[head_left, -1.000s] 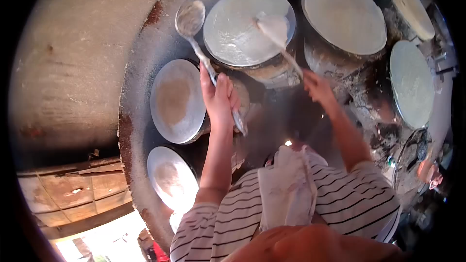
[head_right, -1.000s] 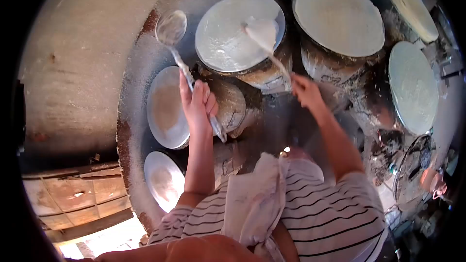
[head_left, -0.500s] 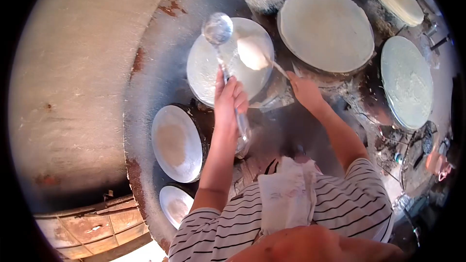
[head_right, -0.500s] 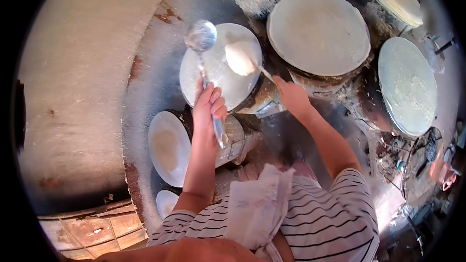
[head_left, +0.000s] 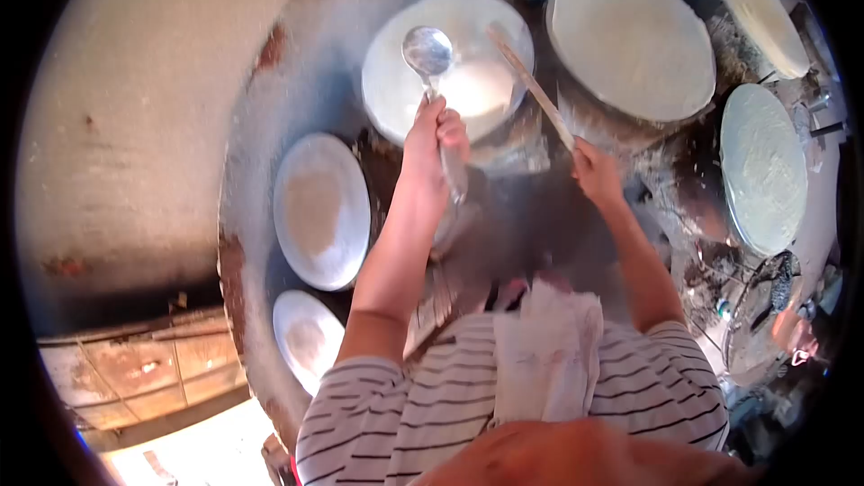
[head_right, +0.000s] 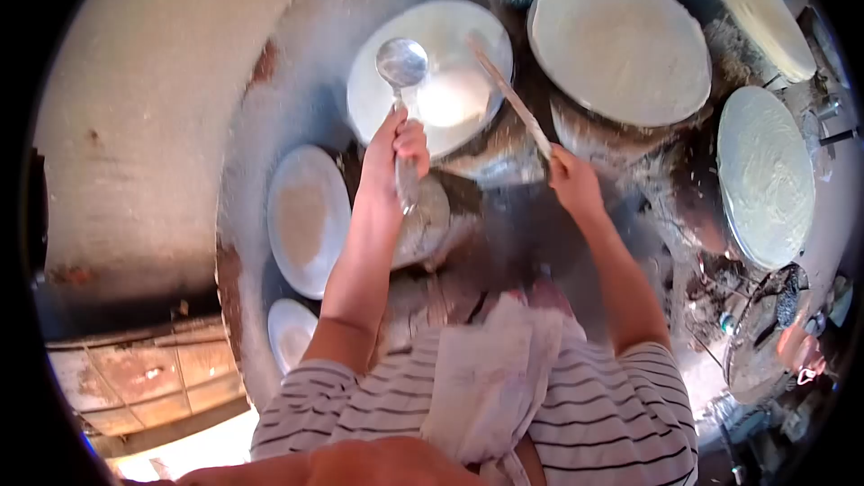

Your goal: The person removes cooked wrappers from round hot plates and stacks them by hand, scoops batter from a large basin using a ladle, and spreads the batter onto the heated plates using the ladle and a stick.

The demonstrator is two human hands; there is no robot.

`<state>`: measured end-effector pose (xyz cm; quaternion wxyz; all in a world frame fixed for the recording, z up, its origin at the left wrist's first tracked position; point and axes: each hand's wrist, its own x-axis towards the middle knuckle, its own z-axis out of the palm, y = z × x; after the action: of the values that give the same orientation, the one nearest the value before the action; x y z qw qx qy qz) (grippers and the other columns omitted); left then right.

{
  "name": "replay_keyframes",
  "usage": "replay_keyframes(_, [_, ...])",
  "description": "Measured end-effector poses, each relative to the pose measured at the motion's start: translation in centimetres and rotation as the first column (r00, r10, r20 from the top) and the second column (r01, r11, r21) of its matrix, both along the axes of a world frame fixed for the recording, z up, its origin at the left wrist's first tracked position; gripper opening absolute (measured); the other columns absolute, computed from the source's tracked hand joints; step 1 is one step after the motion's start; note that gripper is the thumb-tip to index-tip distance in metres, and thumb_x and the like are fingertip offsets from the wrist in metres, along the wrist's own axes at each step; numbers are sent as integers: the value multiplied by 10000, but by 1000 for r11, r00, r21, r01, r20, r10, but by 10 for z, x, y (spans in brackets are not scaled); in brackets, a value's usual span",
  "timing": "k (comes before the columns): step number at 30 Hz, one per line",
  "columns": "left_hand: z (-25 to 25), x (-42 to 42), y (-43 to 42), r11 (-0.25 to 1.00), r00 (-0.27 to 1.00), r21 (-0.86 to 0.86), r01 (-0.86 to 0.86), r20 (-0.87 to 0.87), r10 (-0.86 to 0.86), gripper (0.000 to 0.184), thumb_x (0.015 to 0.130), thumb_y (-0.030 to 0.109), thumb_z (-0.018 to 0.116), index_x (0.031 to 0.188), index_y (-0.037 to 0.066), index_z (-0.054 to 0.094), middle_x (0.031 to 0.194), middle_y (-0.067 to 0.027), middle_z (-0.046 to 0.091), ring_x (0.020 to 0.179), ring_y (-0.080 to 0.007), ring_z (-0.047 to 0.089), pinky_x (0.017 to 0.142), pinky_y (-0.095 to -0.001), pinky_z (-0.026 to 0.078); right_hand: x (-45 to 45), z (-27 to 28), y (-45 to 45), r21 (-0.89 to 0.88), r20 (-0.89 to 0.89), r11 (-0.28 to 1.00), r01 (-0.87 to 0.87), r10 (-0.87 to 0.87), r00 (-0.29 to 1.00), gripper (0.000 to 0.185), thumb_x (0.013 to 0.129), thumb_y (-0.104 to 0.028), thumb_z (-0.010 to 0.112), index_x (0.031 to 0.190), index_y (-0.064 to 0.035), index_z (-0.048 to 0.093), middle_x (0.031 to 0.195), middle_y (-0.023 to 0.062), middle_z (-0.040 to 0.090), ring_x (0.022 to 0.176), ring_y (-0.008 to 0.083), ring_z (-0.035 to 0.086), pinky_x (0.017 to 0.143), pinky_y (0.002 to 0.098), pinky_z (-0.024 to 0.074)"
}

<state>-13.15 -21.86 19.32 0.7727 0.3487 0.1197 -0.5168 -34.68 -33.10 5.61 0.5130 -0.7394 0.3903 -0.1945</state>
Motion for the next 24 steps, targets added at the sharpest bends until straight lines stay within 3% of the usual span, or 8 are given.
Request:
replay_keyframes(5, [-47,-72,1,984,982,51,-172,92,166,177,961,174,469,818,130,374,627,46,334,455,-62,312,386,-200,320,38,-18,47,8,101,996,-88,86,991,233,886,-128,528,1101,-70,597,726,171,620,637,257,650,582,359,486])
replay_keyframes(7, [-46,-63,6,939,886,-264,-219,-457,78,222,945,167,457,735,119,405,535,48,317,405,-68,324,380,-207,341,47,1,49,-377,118,926,-32,82,990,265,856,-114,559,1116,-100,613,836,156,652,758,277,655,632,376,506])
replay_keyframes(11, [-2,-39,42,735,661,-519,-436,-739,-130,198,917,83,450,722,47,445,502,27,386,349,-69,383,310,-217,362,59,39,31,-592,177,805,37,85,981,317,836,-107,587,1151,-97,621,999,116,660,870,306,629,713,369,526])
replay_keyframes(13, [28,-33,72,662,668,-574,-482,-729,-146,194,919,68,441,731,23,437,488,32,381,338,-67,379,284,-211,345,48,27,-6,-205,91,978,42,-23,996,324,851,-132,597,1174,-108,618,999,147,661,885,299,647,781,322,496])
replay_keyframes(18, [82,0,149,603,862,-689,-401,-507,-6,257,941,113,456,693,67,411,509,16,383,339,-75,373,297,-212,346,19,13,41,-331,-100,859,-391,380,919,353,788,-187,687,1137,-224,653,1026,135,658,911,295,644,818,342,495])
replay_keyframes(20, [89,26,171,633,877,-659,-407,-476,68,258,949,122,442,701,75,390,510,21,376,346,-73,387,298,-218,346,44,-2,9,-339,55,892,-299,336,940,359,823,-142,640,1180,-113,621,1117,139,642,996,236,637,856,339,483])
replay_keyframes(22, [84,60,198,657,882,-655,-375,-470,34,255,943,114,444,696,85,388,511,21,383,352,-77,383,316,-224,354,57,5,-17,-240,68,961,137,-124,990,336,856,-148,593,1182,-72,612,1019,147,671,924,214,653,801,321,488])
replay_keyframes(24, [70,84,221,675,877,-650,-348,-481,-11,251,935,117,453,692,91,397,518,22,387,360,-80,376,341,-227,367,46,-15,11,-397,-3,916,59,-65,998,322,843,-141,592,1161,-110,629,980,159,669,871,263,656,752,328,491])
